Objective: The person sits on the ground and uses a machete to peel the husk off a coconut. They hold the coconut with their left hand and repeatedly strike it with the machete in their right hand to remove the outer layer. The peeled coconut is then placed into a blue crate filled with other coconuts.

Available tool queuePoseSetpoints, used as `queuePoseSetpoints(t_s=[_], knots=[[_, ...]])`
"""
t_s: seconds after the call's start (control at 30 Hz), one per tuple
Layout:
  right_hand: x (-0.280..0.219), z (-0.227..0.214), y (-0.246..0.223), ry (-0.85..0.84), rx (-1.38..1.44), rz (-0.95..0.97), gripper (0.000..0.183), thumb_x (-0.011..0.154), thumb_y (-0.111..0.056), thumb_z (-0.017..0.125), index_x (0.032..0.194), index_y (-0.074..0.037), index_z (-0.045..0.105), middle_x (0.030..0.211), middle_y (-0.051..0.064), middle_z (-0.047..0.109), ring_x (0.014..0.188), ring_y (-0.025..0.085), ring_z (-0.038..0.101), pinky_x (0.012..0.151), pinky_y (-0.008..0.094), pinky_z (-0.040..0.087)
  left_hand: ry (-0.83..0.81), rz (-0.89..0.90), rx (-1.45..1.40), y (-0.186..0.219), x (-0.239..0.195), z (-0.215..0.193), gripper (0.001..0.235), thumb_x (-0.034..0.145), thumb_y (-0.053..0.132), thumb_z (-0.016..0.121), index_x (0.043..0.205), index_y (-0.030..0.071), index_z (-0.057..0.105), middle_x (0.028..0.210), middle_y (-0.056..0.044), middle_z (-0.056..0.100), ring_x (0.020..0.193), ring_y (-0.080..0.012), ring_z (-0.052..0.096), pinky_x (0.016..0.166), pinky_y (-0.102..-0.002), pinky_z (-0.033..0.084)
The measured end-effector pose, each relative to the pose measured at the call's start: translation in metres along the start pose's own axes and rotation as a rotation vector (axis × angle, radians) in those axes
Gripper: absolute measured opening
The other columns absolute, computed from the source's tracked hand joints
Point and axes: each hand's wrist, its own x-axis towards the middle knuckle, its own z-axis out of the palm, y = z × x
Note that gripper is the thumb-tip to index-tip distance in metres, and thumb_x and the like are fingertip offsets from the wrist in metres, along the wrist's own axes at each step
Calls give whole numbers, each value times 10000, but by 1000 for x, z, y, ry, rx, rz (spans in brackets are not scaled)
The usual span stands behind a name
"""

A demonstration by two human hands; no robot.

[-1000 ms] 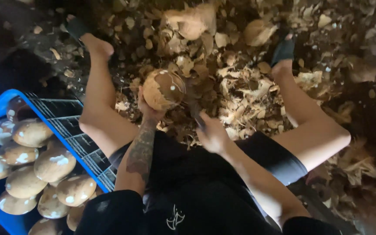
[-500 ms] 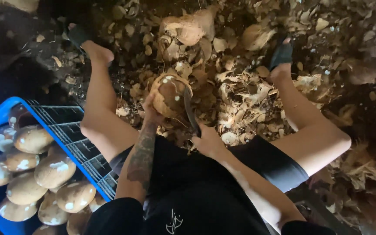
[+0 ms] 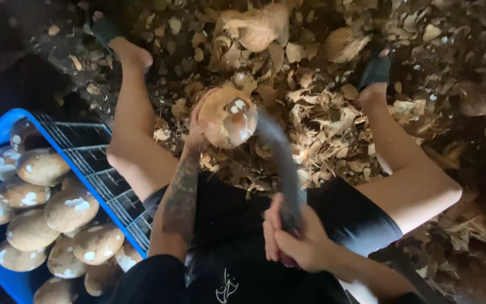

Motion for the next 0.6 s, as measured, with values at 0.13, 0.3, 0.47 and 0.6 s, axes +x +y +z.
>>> queuePoseSetpoints(t_s=[0.13, 0.3, 0.47, 0.6], knots=[[7, -16, 8, -20, -267, -304, 67, 999, -110, 549, 969, -116, 490, 726, 77, 615, 606, 245, 628, 627, 356, 573, 158, -166, 294, -18, -21, -14, 804, 832, 484, 785, 1501, 103, 554, 1575, -173, 522, 1464, -372, 488, 1258, -621, 350], [31, -140, 111, 211, -1301, 169, 259, 915, -152, 648, 1104, 26, 649, 834, 339, 698, 814, 572, 692, 685, 631, 545, 25, 92, 475, -72, -28, -54, 854, 792, 230, 963, 1537, 68, 578, 1540, -167, 589, 1437, -334, 521, 1181, -561, 389], [40, -96, 64, 236, -1093, 775, 416, 937, -164, 544, 1278, 62, 620, 1137, 344, 717, 1188, 525, 662, 1015, 599, 519, 225, -217, 546, -107, -49, -74, 761, 757, 31, 840, 1483, 110, 623, 1478, -190, 623, 1379, -363, 577, 1168, -538, 440], [26, -109, 104, 270, -1114, 744, 378, 831, -309, 659, 1095, -39, 665, 964, 261, 750, 995, 467, 732, 782, 566, 522, 280, -348, -112, 1, -11, 32, 947, 651, 164, 931, 1514, 82, 550, 1351, -246, 692, 1137, -380, 744, 980, -553, 617]])
